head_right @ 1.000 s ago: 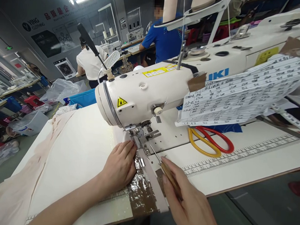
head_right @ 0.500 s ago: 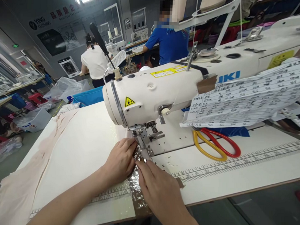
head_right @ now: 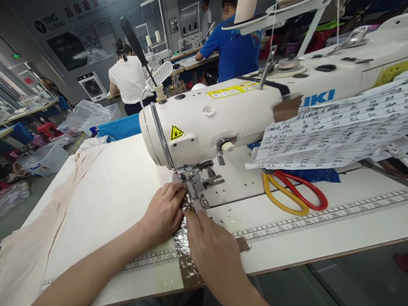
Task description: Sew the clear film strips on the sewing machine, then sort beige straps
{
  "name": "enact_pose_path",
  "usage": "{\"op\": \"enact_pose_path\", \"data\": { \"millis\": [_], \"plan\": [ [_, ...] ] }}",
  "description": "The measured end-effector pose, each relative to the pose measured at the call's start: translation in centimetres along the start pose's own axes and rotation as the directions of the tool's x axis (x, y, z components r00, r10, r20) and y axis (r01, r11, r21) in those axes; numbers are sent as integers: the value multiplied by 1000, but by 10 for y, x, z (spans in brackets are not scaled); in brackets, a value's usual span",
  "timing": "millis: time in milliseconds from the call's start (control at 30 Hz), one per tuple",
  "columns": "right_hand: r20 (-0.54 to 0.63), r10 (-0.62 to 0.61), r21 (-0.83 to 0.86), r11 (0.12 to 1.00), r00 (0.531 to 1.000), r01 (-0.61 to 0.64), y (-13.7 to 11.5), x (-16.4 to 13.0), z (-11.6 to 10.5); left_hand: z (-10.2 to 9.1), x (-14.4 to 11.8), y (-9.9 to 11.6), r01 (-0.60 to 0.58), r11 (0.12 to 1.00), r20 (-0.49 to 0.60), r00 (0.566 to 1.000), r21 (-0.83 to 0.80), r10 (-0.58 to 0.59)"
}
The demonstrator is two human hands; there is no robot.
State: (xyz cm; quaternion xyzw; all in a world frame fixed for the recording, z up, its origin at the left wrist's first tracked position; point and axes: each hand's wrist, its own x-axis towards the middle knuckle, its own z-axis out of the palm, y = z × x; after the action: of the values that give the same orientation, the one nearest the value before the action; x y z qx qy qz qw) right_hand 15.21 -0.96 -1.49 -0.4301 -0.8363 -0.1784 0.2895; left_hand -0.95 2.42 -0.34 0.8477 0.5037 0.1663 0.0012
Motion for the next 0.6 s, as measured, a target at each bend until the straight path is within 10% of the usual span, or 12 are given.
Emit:
{"op": "enact_pose_path", "data": {
  "millis": [367,600],
  "plan": [
    [65,74,-173,983,995,-62,-14,7,9,5,6,-21,-1,998,-44,999,-58,-2],
    [84,179,369,908,980,-198,2,-22,-31,7,5,-33,10,994,-154,988,-110,-27]
  ]
}}
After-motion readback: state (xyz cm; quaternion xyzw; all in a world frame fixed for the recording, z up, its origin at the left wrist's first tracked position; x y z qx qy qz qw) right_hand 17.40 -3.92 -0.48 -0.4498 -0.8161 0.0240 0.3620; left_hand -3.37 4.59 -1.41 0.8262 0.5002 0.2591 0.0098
